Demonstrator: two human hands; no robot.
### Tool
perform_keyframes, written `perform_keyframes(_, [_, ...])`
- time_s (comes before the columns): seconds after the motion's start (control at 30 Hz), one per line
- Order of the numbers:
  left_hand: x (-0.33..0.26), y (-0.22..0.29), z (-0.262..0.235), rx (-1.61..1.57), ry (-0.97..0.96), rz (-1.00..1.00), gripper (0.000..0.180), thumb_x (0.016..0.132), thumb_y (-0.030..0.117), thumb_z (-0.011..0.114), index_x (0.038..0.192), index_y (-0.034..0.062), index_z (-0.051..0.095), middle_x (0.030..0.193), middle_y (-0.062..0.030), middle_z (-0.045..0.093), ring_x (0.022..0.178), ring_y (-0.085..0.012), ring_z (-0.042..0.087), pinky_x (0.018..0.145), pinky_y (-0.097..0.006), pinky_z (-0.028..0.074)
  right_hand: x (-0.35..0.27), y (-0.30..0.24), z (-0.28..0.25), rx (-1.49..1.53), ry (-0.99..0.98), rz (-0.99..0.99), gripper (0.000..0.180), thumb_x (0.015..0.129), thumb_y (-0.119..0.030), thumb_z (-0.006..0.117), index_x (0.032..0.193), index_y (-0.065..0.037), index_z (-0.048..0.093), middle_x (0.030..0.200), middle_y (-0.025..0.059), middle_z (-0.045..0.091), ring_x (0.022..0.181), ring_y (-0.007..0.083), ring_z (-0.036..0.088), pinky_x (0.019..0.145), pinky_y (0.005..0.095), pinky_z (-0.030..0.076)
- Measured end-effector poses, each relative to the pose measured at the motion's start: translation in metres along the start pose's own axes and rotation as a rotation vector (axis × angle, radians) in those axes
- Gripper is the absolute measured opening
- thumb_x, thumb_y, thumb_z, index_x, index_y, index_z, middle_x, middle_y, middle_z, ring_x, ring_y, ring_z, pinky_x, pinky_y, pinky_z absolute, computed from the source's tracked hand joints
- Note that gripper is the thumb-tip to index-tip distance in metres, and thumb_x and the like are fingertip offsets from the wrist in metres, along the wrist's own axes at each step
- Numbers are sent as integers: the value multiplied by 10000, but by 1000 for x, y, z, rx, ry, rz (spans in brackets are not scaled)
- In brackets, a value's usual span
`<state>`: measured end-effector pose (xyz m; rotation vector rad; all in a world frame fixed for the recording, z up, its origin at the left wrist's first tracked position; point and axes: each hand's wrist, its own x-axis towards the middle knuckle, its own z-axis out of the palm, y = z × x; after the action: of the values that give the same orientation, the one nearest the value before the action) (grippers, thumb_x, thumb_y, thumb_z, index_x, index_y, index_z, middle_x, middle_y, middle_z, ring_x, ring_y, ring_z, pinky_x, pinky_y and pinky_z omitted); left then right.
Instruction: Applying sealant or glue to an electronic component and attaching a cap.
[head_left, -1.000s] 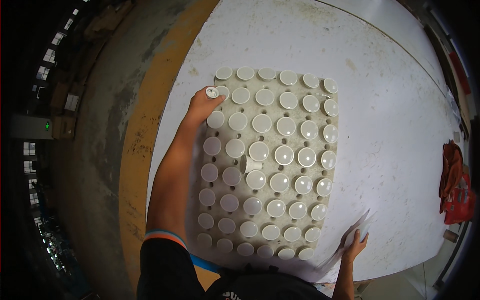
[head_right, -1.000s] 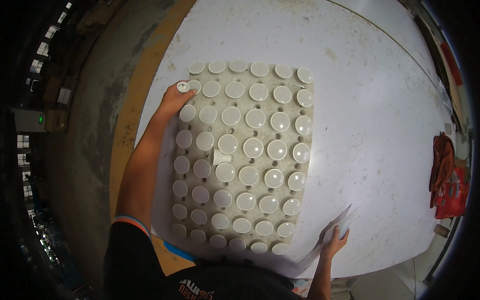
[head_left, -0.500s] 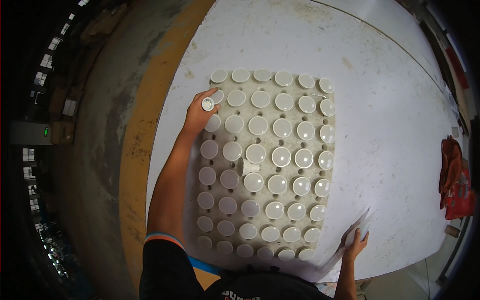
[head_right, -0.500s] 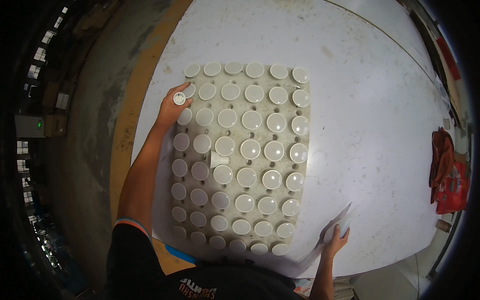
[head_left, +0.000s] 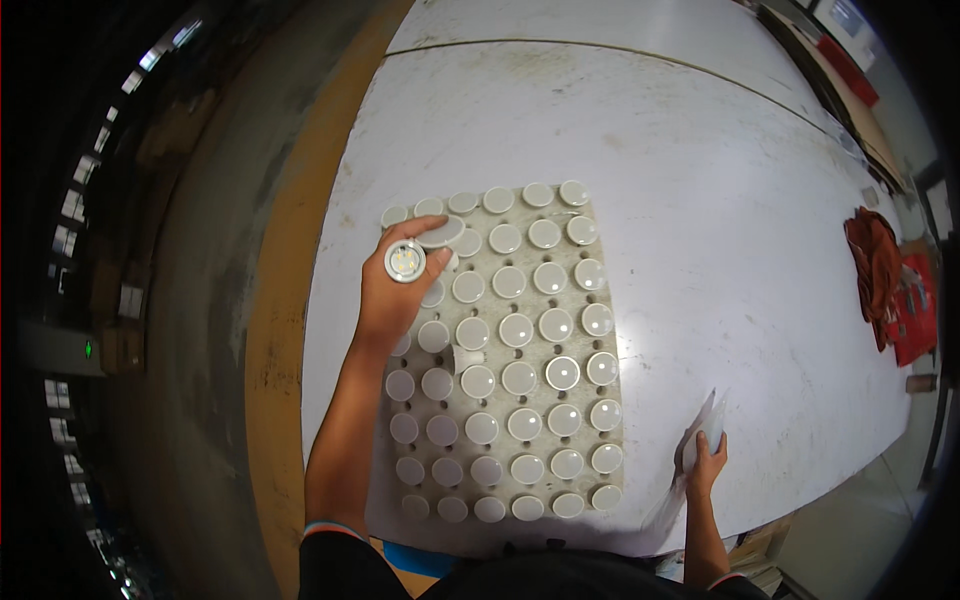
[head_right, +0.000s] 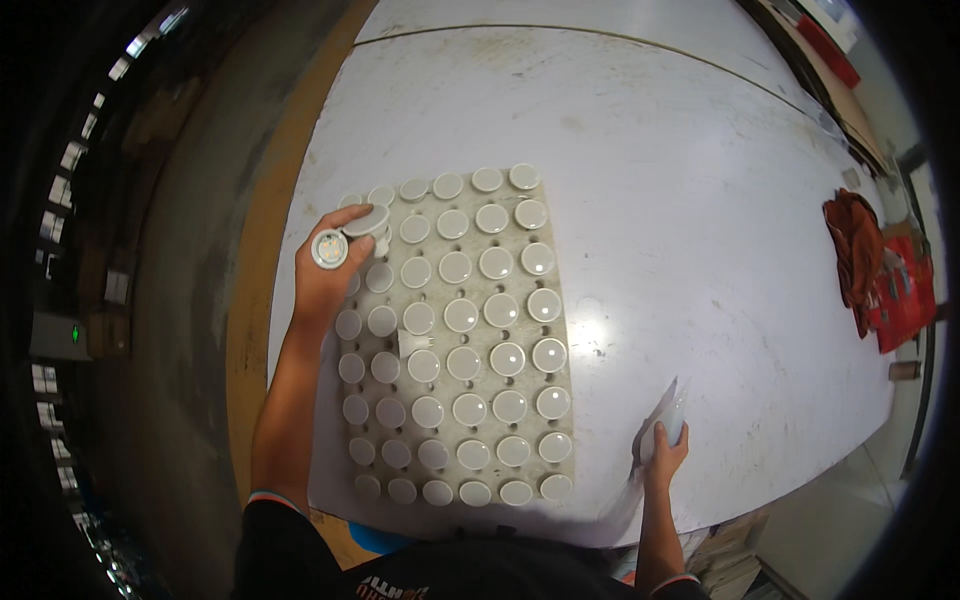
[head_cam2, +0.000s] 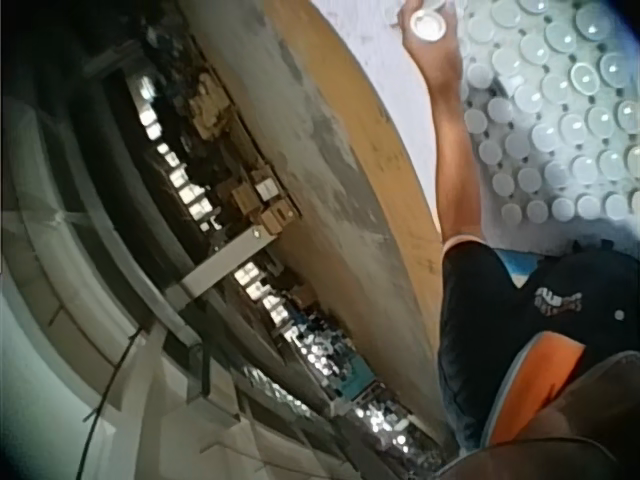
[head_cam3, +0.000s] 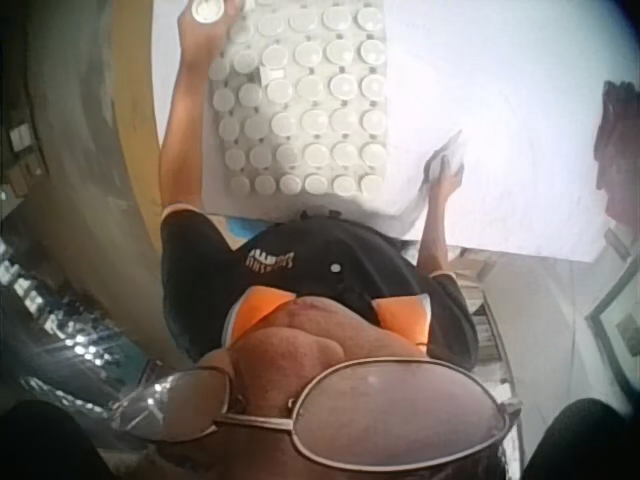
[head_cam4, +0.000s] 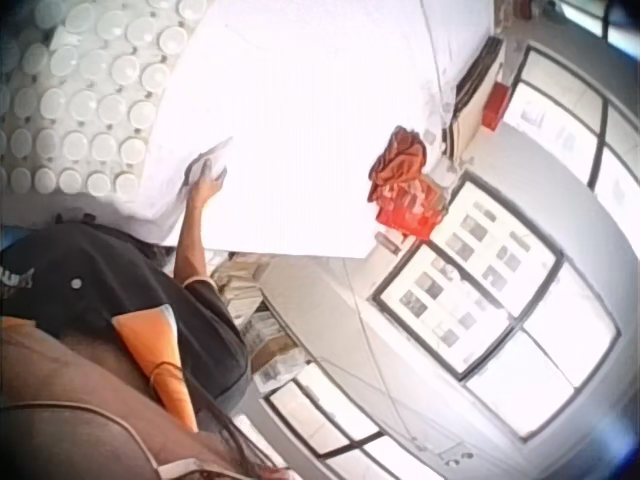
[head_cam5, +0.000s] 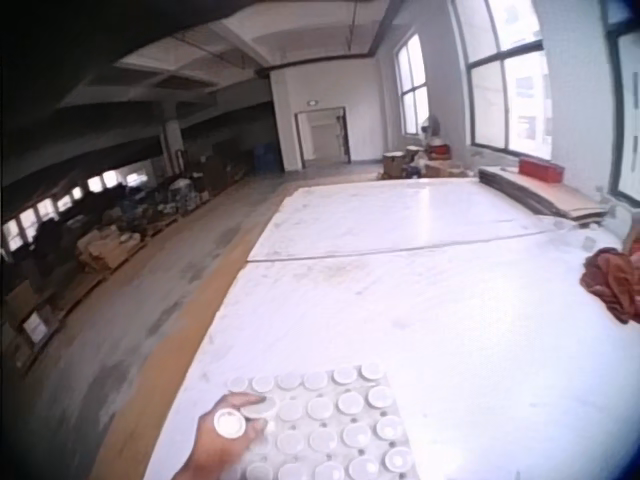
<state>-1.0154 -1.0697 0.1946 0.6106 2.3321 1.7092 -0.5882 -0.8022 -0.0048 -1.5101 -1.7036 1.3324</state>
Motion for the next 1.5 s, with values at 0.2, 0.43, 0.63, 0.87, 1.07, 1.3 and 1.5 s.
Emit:
perform_keyframes(0.2, [-26, 56, 19, 89, -108, 180, 328, 776, 51, 661, 1099, 66, 603, 1124, -78, 544, 1048, -177, 511, 897, -284, 398, -5, -10, 0, -53, 7, -6, 593, 778, -245, 663, 1199, 117, 455, 1093, 208, 568, 985, 278, 539, 889, 349, 413])
perform_keyframes(0.43, [-48, 83, 30, 198, -161, 462, 400, 694, -43, 679, 1071, 75, 617, 1176, -102, 523, 1083, -221, 519, 905, -330, 428, -5, -14, -3, -15, -50, -45, 508, 772, -202, 658, 1144, 102, 492, 1039, 192, 585, 954, 262, 550, 858, 336, 425])
perform_keyframes(0.63, [-57, 95, 34, 221, -192, 596, 429, 669, -57, 712, 1058, 99, 616, 1169, -104, 533, 1065, -248, 536, 880, -340, 463, -8, -11, -3, 30, 23, -83, 476, 773, -202, 660, 1120, 87, 510, 1011, 175, 595, 923, 252, 556, 839, 334, 433])
perform_keyframes(0.87, [-63, 98, 34, 244, -188, 644, 460, 643, -67, 722, 1057, 103, 617, 1177, -108, 533, 1061, -246, 539, 875, -338, 469, -10, -23, -4, 59, -59, -40, 474, 781, -194, 652, 1133, 87, 503, 1013, 174, 595, 925, 253, 556, 847, 334, 430])
perform_keyframes(1.07, [-63, 82, 33, 255, -175, 651, 456, 640, -67, 726, 1050, 103, 620, 1179, -114, 532, 1053, -253, 545, 860, -334, 475, -6, -13, -3, -2, -63, -73, 478, 783, -191, 654, 1136, 90, 499, 1022, 181, 596, 933, 257, 556, 853, 333, 427])
perform_keyframes(1.3, [-67, -30, 5, 268, 43, 78, 392, 741, 14, 681, 1119, 61, 589, 1162, -124, 555, 1056, -219, 545, 884, -307, 440, -9, -22, -1, -33, -5, -15, 528, 783, -199, 655, 1171, 111, 475, 1061, 197, 580, 969, 262, 544, 876, 332, 419])
perform_keyframes(1.5, [-6, -134, -20, -26, 498, -94, 340, 817, 82, 637, 1136, -3, 557, 1132, -106, 585, 1014, -191, 560, 873, -284, 440, -6, -15, -1, -34, -2, 15, 530, 785, -208, 654, 1176, 103, 476, 1059, 189, 579, 963, 254, 543, 859, 331, 428])
